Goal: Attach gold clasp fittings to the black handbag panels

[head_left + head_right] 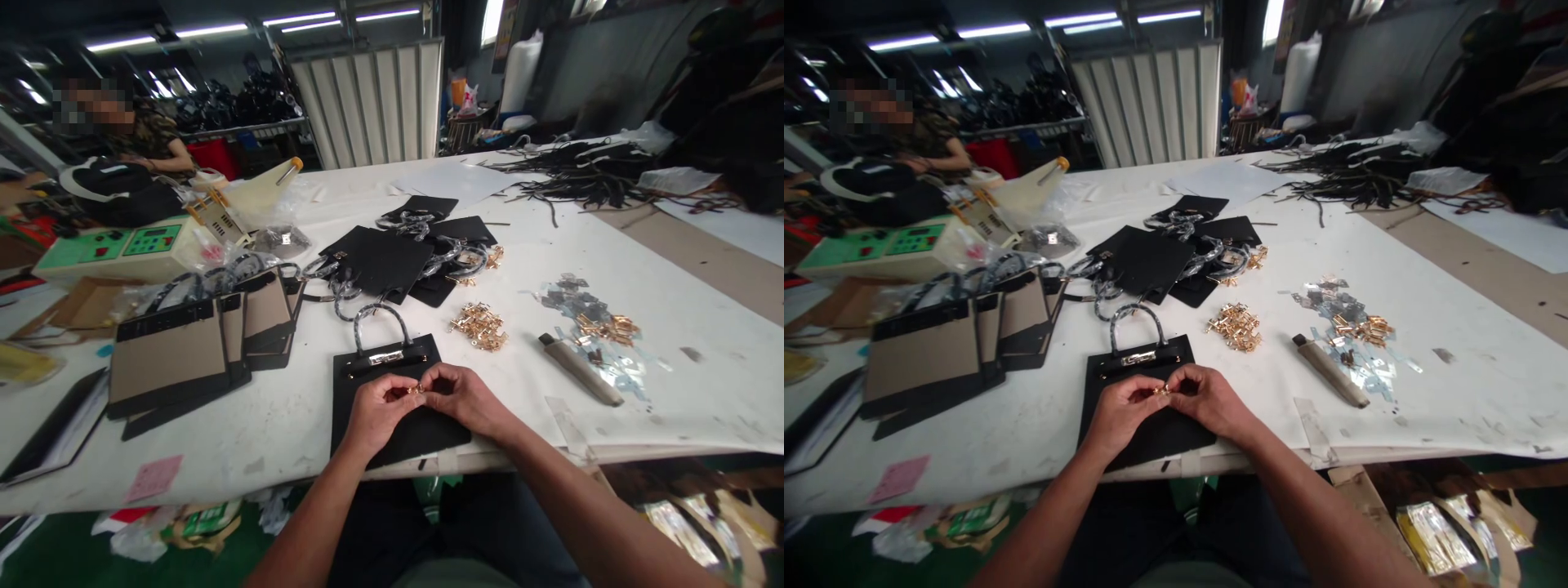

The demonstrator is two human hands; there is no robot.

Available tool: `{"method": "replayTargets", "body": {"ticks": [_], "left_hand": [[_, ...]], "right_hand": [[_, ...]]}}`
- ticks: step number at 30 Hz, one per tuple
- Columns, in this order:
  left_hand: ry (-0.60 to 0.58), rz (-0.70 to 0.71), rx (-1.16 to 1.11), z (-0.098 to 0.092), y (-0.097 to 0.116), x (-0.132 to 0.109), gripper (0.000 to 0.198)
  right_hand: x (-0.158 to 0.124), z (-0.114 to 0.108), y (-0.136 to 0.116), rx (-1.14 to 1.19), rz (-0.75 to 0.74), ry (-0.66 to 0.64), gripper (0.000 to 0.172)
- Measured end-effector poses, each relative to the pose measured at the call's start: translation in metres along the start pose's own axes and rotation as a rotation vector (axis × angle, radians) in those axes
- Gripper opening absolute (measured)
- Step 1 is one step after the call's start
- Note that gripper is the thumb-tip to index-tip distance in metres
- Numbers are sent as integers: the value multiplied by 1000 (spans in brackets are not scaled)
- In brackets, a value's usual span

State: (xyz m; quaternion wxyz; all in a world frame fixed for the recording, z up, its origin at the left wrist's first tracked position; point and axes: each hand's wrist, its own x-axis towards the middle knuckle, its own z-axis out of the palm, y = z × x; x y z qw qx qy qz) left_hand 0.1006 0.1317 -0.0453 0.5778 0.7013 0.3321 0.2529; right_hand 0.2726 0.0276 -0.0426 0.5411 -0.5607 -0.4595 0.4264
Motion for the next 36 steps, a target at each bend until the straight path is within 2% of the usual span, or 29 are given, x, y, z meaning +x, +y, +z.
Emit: {"method": "replayTargets", "body": {"ticks": [11,15,19,22,29,32,36], "left_hand": [[-73,-42,-54,-1,3,2,31],[-73,9,-73,-3,2,3,30],[-53,81,-71,-3,-2,2,27],[-33,113,-47,-2,-6,2,24],[40,248,119,3,-7,-2,14],[56,276,138,5,-5,-3,12],[64,195,40,4,-2,-2,20]], "right_hand": [[-4,1,7,35,-146,-8,25],[-4,-3,9,94,-91,-18,21],[-1,-6,11,228,4,-37,28],[1,-5,11,119,8,-45,29],[0,3,8,-145,-127,35,29],[0,4,10,-119,-93,39,33],[0,2,11,3,-78,49,33]]}}
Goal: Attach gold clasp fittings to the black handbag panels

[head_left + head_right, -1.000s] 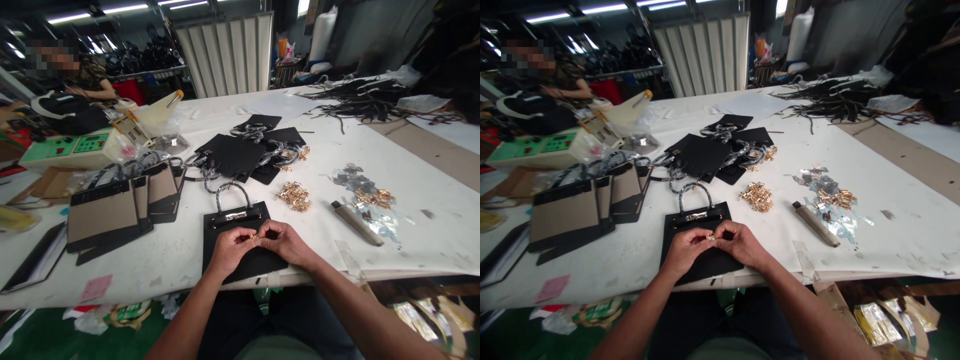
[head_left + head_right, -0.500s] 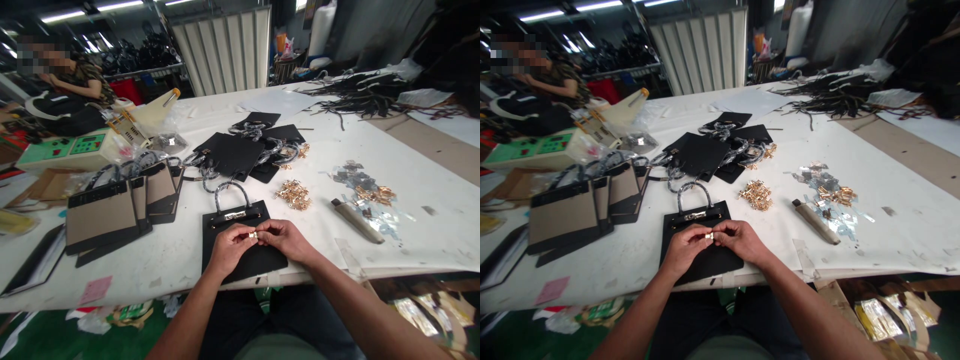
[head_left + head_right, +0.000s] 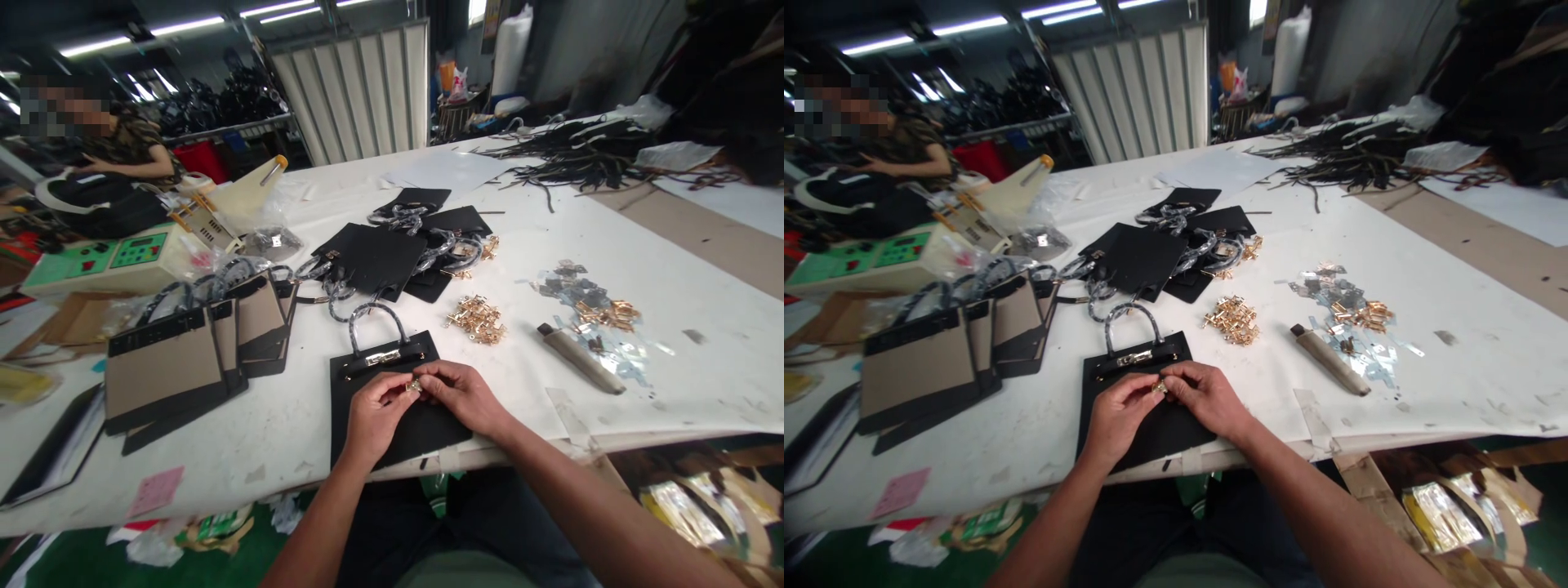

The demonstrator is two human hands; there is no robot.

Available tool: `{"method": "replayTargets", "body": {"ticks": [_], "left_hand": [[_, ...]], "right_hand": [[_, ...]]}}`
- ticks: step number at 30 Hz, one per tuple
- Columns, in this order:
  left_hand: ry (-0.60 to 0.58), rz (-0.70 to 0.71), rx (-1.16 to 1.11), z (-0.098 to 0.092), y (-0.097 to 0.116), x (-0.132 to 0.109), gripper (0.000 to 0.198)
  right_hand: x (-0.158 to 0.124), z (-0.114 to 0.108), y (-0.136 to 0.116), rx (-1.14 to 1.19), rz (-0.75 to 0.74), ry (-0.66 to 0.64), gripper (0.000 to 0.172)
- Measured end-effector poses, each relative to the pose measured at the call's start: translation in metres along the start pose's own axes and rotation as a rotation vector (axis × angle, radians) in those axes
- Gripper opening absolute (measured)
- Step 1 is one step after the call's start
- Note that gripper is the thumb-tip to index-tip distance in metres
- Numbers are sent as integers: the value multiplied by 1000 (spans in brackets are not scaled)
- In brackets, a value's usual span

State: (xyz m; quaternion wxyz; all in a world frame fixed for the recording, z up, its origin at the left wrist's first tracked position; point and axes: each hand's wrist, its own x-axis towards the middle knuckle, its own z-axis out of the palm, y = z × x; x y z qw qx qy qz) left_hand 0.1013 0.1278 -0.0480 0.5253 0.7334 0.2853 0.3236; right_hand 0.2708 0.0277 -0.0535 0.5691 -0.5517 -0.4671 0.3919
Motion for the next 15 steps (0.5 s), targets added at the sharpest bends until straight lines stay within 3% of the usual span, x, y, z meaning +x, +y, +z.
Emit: {"method": "replayTargets", "body": {"ticks": [5,10,12,15], "left_hand": [[21,-95,-27,1,5,-1,17],[62,17,85,-1,7,-12,14],[124,64,199,-10,5,-18,21],[325,103,458,-35,-2,-28,31]], "right_hand": [[-2,-1,-8,-98,-135,-28,27],[-5,4,-10,-82,-60,-61,27],[-4,9,-12,-95,-36,-50,26],[4,22,-17,-208,-50,-49,22]]}}
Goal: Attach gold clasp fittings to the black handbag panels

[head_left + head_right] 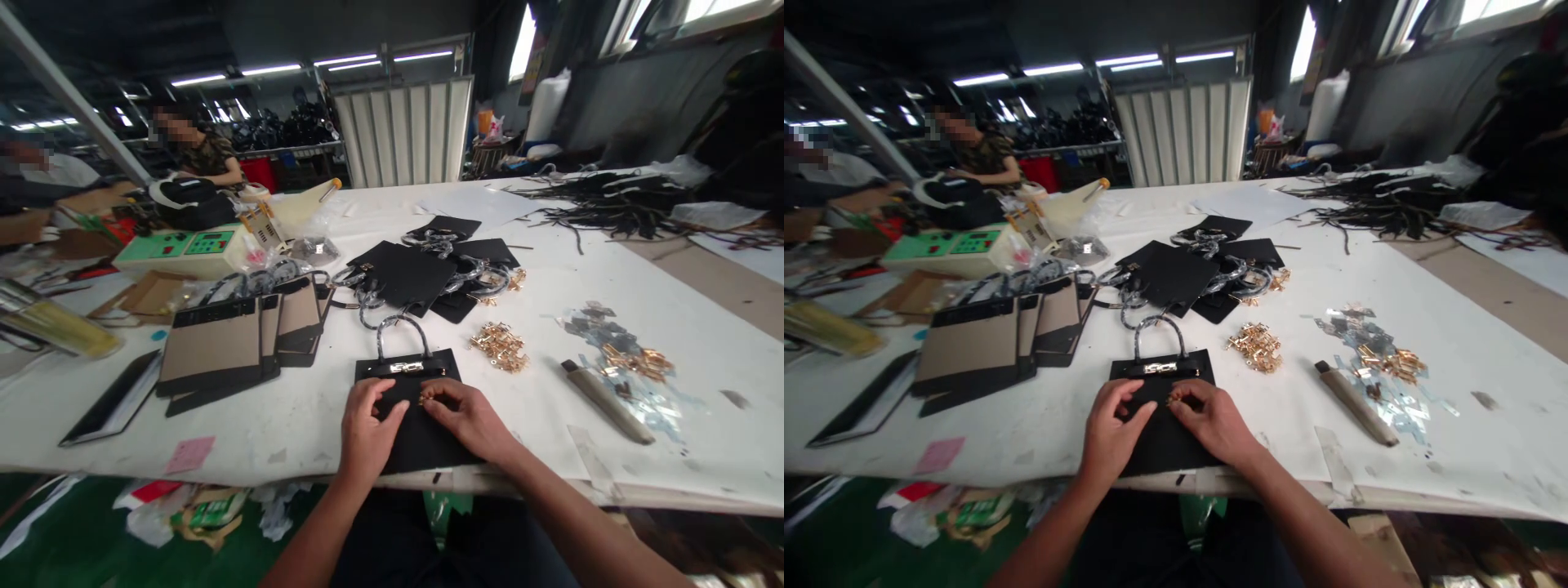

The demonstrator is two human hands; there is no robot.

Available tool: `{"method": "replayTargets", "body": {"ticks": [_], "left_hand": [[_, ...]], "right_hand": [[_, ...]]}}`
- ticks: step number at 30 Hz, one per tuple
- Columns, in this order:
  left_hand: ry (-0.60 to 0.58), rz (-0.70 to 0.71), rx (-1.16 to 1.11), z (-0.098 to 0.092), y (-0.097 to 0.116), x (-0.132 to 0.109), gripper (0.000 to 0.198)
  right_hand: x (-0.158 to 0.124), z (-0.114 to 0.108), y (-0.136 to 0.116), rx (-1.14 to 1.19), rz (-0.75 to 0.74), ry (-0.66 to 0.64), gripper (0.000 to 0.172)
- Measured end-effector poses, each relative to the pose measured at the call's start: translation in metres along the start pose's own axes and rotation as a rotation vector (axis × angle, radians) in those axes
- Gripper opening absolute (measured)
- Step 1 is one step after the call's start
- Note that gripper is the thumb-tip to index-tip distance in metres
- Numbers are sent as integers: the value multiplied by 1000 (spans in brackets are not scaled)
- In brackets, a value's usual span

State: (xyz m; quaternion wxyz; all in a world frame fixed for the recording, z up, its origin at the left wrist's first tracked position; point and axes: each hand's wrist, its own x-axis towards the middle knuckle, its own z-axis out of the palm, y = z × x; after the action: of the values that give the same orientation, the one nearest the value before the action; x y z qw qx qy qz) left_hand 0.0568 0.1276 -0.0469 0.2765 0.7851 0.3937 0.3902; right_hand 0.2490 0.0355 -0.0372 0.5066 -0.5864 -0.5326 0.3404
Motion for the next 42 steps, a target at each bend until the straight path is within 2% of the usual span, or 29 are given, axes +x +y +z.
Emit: {"method": "replayTargets", "body": {"ticks": [3,5,7,11,16,19,22,25,28,32,35,39,42], "left_hand": [[124,-42,206,-20,-22,1,51],[108,-93,284,-27,-33,5,64],[33,-144,329,-30,-38,12,71],[-95,-240,406,-25,-31,31,74],[-112,-388,377,-14,-20,55,91],[-56,-439,260,-9,-20,64,88],[-12,-488,-10,-9,-22,68,65],[-103,-624,-460,-14,-21,70,49],[-198,-776,-769,-19,-18,71,37],[-272,-804,-924,-20,-19,72,28],[-341,-819,-1021,-19,-22,72,24],[-415,-869,-1095,-19,-24,72,21],[-435,-927,-1113,-20,-24,73,19]], "right_hand": [[17,16,-6,-14,68,-43,23],[28,26,-7,116,172,-52,30],[36,34,-5,242,197,-26,33],[40,41,1,212,75,85,29],[44,45,7,221,0,79,29],[49,42,9,285,-35,135,28],[51,30,5,222,-6,157,33],[53,10,-2,-69,-29,145,35],[59,-9,-6,-369,-175,54,32],[70,-24,-6,-623,-304,-98,31],[77,-31,-7,-727,-358,-170,31],[83,-40,-12,-710,-427,-268,31],[88,-43,-13,-678,-443,-278,34]]}}
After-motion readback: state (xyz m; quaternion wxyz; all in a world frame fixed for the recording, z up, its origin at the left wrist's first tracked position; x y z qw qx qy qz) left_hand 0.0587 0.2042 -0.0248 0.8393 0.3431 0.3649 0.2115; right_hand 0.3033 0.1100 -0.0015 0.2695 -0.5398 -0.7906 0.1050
